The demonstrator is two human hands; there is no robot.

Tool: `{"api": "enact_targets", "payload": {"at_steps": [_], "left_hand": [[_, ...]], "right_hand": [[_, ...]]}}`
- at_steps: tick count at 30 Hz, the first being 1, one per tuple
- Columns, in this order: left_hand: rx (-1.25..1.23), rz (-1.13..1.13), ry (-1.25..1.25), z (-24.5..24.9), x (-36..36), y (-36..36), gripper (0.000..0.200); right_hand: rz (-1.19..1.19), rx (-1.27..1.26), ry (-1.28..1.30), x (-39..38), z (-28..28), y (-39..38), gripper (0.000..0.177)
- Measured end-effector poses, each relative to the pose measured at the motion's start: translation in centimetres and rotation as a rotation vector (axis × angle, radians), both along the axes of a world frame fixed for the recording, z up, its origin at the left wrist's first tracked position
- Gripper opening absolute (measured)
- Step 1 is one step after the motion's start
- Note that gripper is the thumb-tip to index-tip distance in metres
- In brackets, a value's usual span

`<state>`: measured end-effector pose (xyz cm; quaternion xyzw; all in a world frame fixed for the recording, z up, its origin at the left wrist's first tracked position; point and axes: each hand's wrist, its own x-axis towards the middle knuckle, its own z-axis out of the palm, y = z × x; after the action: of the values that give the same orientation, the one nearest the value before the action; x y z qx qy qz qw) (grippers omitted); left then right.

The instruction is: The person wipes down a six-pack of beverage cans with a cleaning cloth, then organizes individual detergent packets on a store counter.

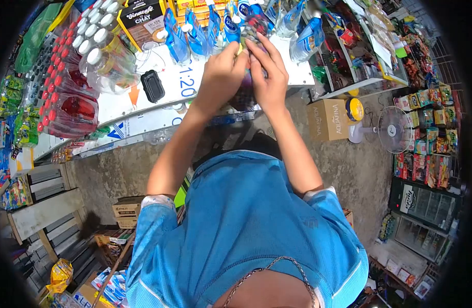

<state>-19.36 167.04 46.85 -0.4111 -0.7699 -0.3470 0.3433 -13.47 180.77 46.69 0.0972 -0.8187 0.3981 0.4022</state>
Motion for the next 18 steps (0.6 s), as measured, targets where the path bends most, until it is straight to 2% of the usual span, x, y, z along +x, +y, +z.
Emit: {"api": "enact_targets", "payload": {"at_steps": [1, 2, 4, 6, 8, 9, 12, 13, 14, 15, 16, 18], "left_hand": [[0.028, -0.049, -0.176, 0.0, 0.3, -0.2, 0.026], [0.034, -0.050, -0.174, 0.5, 0.8, -0.2, 0.026], [0.161, -0.144, -0.460, 1.2, 1.5, -0.3, 0.028], [0.124, -0.093, -0.467, 1.3, 2.0, 0.1, 0.028], [0.375, -0.175, -0.790, 1.4, 2.8, 1.8, 0.026], [0.388, -0.150, -0.785, 1.4, 3.0, 2.4, 0.026], [0.146, 0.012, -0.208, 0.3, 3.1, 3.2, 0.025], [-0.023, 0.200, 0.216, -0.5, 2.7, 3.1, 0.026], [-0.040, 0.189, 0.204, 0.2, 3.2, 2.9, 0.026], [-0.009, 0.072, -0.150, 1.9, 3.7, 2.8, 0.025], [0.026, -0.049, -0.502, 2.9, 4.0, 2.9, 0.025], [-0.030, -0.051, -0.564, 2.4, 3.5, 3.2, 0.025]], "right_hand": [[0.024, -0.104, -0.051, 0.1, -0.7, 0.4, 0.034], [0.023, -0.098, -0.049, 0.1, -2.8, 1.6, 0.034], [-0.091, -0.168, -0.118, -0.2, -7.2, 4.3, 0.035], [-0.074, -0.232, -0.168, 0.3, -7.2, 4.9, 0.035], [-0.055, -0.303, -0.238, 1.1, -6.5, 4.9, 0.036], [-0.026, -0.271, -0.177, 1.1, -4.6, 4.5, 0.036], [0.054, -0.234, -0.107, 1.3, -0.5, 3.3, 0.036], [0.064, -0.207, -0.102, 1.4, -0.7, 3.3, 0.036], [0.059, -0.178, -0.094, 1.7, -1.0, 3.4, 0.035], [0.043, -0.309, -0.162, 1.9, -2.1, 3.5, 0.036], [-0.013, -0.311, -0.135, 1.3, -4.8, 4.4, 0.035], [0.052, -0.675, -0.227, 1.8, -5.4, 4.1, 0.035]]}}
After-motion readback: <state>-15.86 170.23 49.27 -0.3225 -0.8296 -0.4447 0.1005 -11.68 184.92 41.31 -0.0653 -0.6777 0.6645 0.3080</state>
